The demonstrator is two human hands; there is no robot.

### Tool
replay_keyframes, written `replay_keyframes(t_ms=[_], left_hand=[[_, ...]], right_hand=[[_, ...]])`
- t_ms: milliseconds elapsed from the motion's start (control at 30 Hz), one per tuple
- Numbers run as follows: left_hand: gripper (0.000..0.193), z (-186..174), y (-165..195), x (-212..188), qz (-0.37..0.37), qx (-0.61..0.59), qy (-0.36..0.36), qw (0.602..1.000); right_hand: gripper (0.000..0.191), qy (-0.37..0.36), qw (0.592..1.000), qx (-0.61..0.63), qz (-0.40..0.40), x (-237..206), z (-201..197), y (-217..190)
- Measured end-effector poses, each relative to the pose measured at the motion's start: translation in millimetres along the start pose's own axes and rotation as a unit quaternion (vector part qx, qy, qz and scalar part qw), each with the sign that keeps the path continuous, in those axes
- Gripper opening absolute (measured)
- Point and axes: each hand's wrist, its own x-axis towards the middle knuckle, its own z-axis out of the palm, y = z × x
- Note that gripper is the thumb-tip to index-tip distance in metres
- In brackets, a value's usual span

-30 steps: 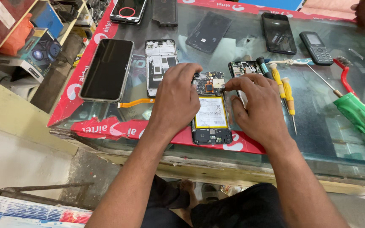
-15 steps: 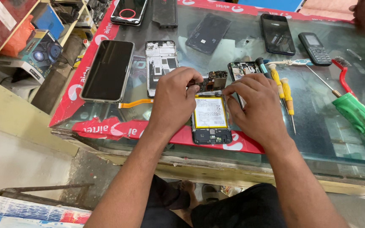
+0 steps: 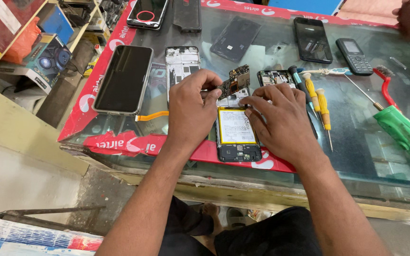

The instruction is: The person disassembles a smartphone, removes the motherboard, and uses a screwdriver to adjust components on the board. The person handles the battery, screen assembly, and motherboard while working at a glass counter.

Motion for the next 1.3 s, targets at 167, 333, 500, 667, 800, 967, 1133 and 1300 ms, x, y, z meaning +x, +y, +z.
replay_keyframes(t_ms=[167,333,500,667,800,967,1133,1300], left_hand=[[0.015,2,1,-1,0.006,0.002,0.014,1.0],[0.015,2,1,-3,0.011,0.007,0.016,1.0],[0.015,1,1,-2,0.013,0.009,0.013,1.0],[0.016,-1,1,-2,0.009,0.011,0.013,1.0],[0.016,-4,3,-3,0.031,0.028,0.018,0.999],[0.021,-12,9,-1,0.034,-0.009,-0.001,0.999],[0.03,-14,14,2,0.03,-0.001,-0.031,0.999],[0.019,-10,17,9,0.05,0.016,-0.024,0.998]], right_hand=[[0.019,-0.011,1.0,0.004,0.015,-1,0,3],[0.018,0.001,1.0,0.001,0.008,-2,0,5],[0.02,0.0,1.0,0.0,0.014,-1,1,5],[0.022,0.006,1.0,0.008,0.018,-2,2,6],[0.023,0.025,0.999,0.013,0.018,-3,2,3],[0.019,0.105,0.988,0.037,0.106,3,4,-3],[0.031,0.146,0.988,0.023,0.039,4,5,4],[0.021,0.154,0.987,0.044,0.028,7,4,9]])
